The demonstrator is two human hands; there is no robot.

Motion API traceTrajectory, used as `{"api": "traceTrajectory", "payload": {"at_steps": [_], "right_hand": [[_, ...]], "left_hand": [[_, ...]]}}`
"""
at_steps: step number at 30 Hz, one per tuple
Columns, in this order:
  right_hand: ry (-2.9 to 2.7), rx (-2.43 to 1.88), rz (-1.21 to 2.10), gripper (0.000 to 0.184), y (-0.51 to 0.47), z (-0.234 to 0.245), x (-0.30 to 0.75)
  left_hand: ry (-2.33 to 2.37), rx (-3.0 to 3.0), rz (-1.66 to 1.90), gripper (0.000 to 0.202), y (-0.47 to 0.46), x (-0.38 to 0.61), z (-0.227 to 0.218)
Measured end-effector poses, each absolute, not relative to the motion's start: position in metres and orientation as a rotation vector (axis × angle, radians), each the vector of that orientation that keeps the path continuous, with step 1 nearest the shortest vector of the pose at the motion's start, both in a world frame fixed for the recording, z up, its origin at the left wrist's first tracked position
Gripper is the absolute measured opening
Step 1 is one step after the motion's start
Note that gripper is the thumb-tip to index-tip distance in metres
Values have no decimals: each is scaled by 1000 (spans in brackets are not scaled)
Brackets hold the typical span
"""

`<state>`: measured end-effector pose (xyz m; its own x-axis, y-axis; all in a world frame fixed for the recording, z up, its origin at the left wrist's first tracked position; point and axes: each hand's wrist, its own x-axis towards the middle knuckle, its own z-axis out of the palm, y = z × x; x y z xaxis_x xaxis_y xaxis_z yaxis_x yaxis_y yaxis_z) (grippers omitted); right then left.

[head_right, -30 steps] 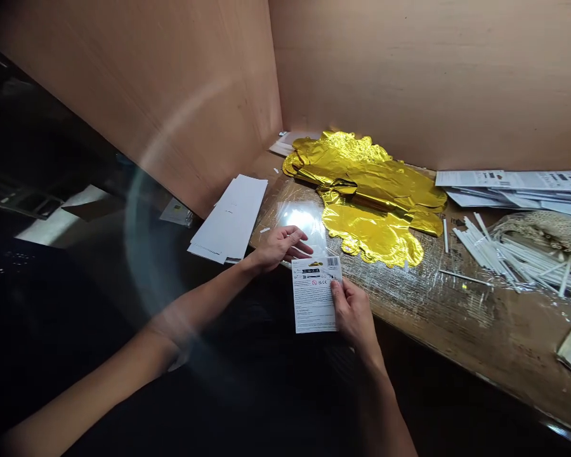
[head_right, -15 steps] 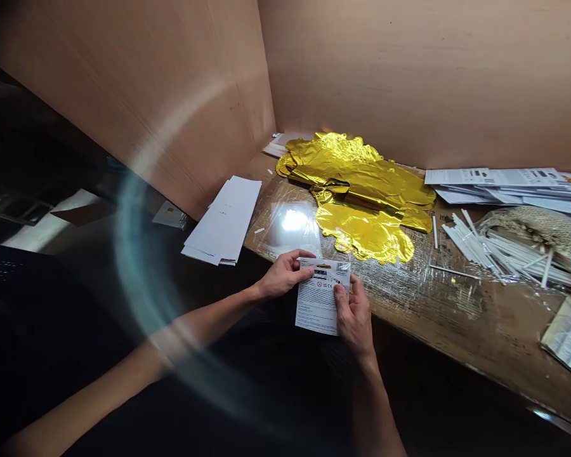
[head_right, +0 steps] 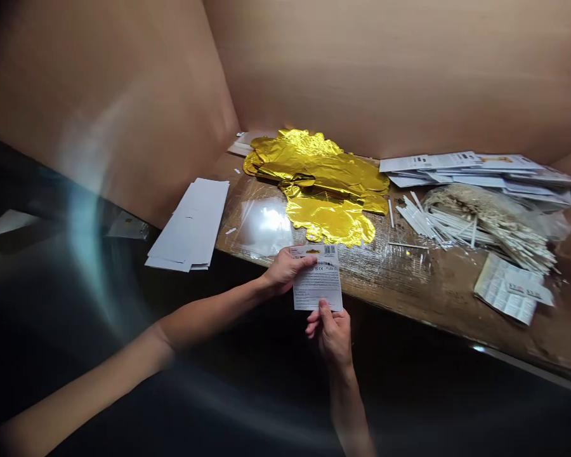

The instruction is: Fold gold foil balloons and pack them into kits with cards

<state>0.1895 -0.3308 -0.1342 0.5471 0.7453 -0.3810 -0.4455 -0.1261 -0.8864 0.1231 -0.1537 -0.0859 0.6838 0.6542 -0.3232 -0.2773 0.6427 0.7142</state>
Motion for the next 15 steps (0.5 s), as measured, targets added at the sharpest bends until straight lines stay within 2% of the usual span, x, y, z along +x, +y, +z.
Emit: {"api": "traceTrajectory", "payload": {"at_steps": [5, 15], "right_hand": [[-238, -1315, 956, 53, -339, -131, 194], [-160, -1313, 877, 48, -341, -118, 198]], "left_hand": [[532, 743, 502, 62, -170, 137, -88], [554, 833, 411, 56, -192, 147, -97]]}}
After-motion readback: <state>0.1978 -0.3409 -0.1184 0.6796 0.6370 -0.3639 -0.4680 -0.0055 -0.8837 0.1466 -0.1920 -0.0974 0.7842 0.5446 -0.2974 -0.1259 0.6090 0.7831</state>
